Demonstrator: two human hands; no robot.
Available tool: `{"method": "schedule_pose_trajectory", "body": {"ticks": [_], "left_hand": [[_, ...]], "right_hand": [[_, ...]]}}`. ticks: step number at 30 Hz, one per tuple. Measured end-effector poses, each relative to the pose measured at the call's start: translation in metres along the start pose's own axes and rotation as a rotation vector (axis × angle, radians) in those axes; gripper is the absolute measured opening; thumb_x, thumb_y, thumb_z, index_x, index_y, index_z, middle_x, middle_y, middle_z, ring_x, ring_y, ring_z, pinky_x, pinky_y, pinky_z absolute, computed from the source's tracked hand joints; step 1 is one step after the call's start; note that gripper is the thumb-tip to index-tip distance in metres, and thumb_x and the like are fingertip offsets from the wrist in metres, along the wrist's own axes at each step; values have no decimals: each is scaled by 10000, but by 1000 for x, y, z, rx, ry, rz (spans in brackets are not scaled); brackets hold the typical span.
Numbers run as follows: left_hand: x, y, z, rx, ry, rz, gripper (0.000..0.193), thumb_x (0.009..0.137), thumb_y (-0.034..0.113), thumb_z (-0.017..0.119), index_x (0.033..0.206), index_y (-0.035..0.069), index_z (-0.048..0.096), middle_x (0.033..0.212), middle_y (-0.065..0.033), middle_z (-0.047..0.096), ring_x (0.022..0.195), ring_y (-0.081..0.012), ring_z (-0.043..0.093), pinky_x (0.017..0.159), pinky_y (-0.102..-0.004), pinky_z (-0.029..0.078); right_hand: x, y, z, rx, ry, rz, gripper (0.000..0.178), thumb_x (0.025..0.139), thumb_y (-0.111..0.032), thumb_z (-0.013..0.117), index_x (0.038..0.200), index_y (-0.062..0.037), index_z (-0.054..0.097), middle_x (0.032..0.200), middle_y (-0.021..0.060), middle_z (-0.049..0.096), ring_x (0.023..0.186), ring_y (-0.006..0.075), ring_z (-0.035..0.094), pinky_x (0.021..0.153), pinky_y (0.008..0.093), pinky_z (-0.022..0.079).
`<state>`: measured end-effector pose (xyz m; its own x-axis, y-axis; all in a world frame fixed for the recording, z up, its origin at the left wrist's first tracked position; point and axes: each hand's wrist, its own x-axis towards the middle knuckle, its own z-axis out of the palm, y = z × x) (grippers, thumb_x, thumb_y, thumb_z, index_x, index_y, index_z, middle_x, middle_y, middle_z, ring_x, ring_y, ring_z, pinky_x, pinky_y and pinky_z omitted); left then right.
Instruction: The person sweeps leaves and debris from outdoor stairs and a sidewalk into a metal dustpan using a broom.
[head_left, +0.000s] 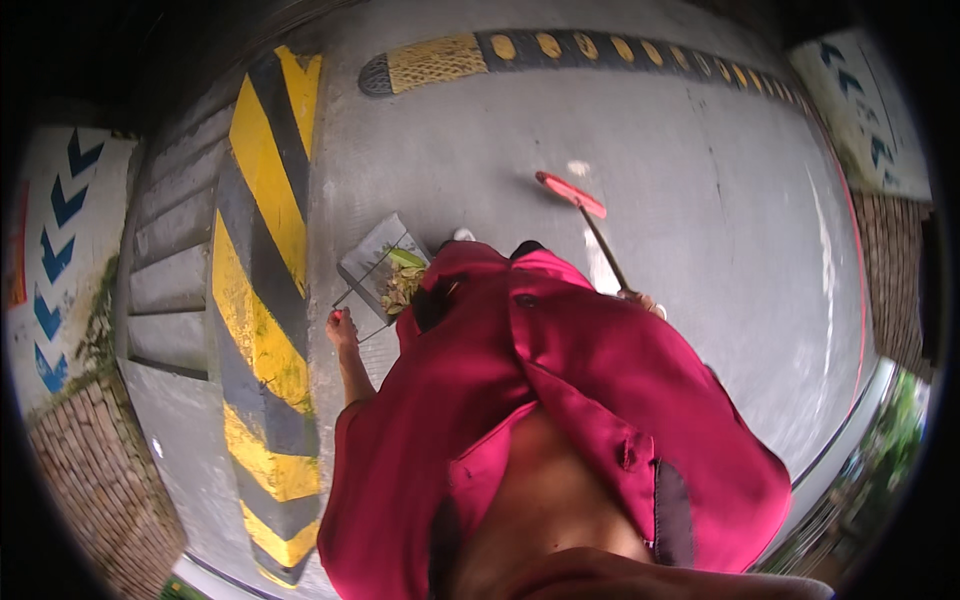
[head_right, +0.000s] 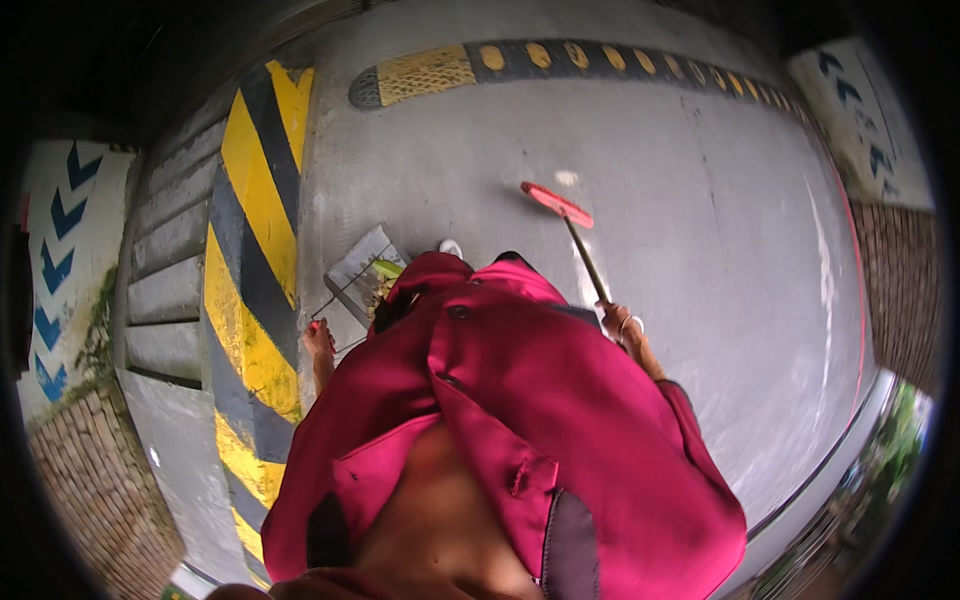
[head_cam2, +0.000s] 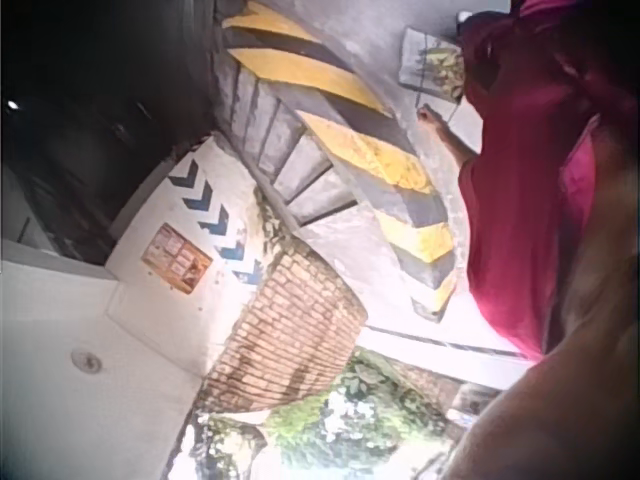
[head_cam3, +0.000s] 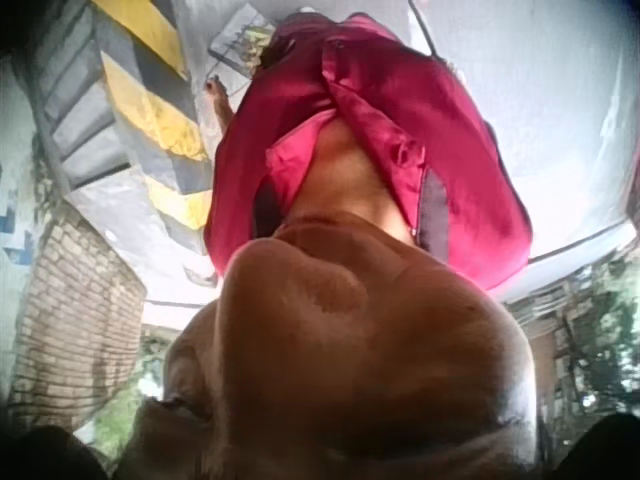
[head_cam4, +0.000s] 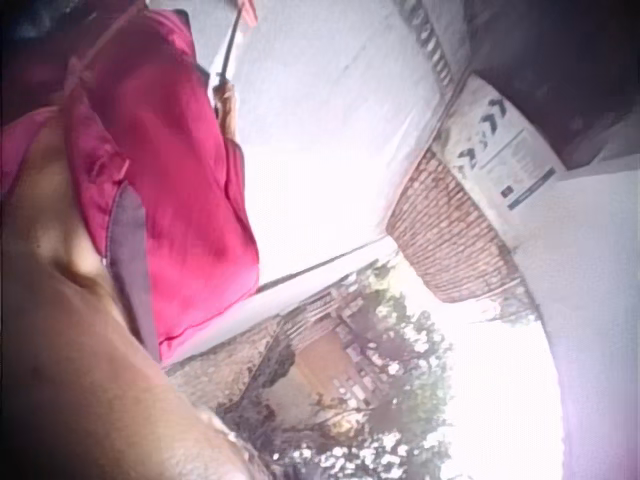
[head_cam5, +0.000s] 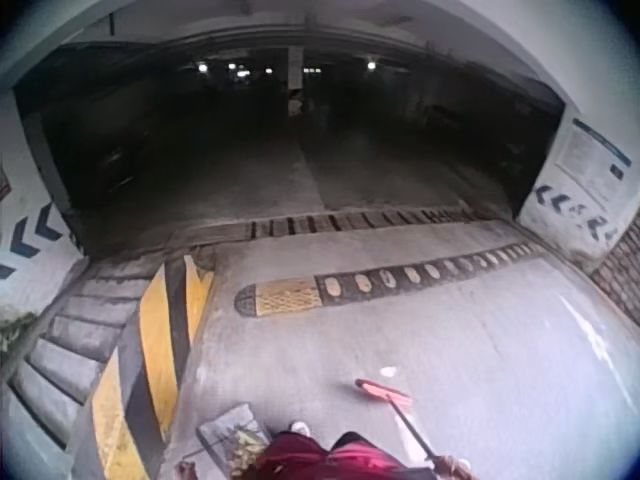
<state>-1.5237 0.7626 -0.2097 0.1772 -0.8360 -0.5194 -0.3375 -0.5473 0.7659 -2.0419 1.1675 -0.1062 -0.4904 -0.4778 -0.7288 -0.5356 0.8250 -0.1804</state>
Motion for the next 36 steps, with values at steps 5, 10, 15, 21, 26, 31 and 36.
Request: {"method": "schedule_pose_trajectory", "body": {"ticks": [5, 10, 15, 21, 26, 31, 36], "left_hand": [[80, 67, 60, -15, -53, 19, 206, 815, 155, 609, 670, 118, 468, 489, 43, 398, 360, -60, 353, 317, -232, 266], [198, 122, 142, 19, -11, 0, 204, 774, 141, 645, 645, 122, 488, 484, 36, 420, 361, -66, 372, 320, -245, 295], [320, 154, 239, 234, -46, 25, 241, 737, 238, 645, 613, 60, 540, 510, -59, 517, 416, -156, 494, 405, -347, 391], [398, 242, 305, 277, 62, 26, 224, 736, 258, 625, 661, 56, 563, 502, -61, 532, 396, -171, 507, 400, -339, 413], [515, 322, 398, 352, 73, -11, 230, 747, 271, 629, 651, 74, 559, 460, -41, 501, 375, -169, 502, 364, -345, 408], [656, 391, 488, -34, -52, 3, 169, 781, 166, 630, 661, 105, 527, 473, 4, 434, 356, -118, 407, 325, -284, 319], [739, 498, 561, -89, -60, 18, 209, 770, 135, 629, 662, 111, 452, 480, 28, 388, 348, -82, 358, 316, -251, 284]], "right_hand": [[106, -39, -82, 74, -59, -12, 482, 767, -10, 417, 1204, -181, 531, 1052, 198, 610, 936, 340, 609, 792, 414, 499], [238, -68, -153, 92, -59, -33, 491, 762, -7, 414, 1209, -177, 525, 1053, 203, 609, 932, 328, 614, 792, 415, 504], [390, -106, -228, 99, -75, -70, 500, 757, -4, 411, 1214, -173, 520, 1053, 207, 609, 928, 317, 619, 792, 415, 508], [530, -167, -342, 114, -104, -85, 511, 751, 0, 407, 1221, -169, 514, 1055, 212, 608, 924, 303, 625, 792, 415, 514], [668, -234, -419, 44, -44, -110, 531, 739, 8, 401, 1227, -172, 509, 1067, 212, 603, 919, 309, 626, 798, 406, 518], [817, -305, -473, 20, -28, -86, 508, 739, -32, 433, 1221, -169, 520, 1073, 194, 608, 893, 302, 622, 724, 417, 513], [901, -362, -542, 14, -63, -89, 507, 743, -57, 446, 1225, -193, 519, 1063, 175, 614, 827, 303, 640, 724, 397, 516]]}}
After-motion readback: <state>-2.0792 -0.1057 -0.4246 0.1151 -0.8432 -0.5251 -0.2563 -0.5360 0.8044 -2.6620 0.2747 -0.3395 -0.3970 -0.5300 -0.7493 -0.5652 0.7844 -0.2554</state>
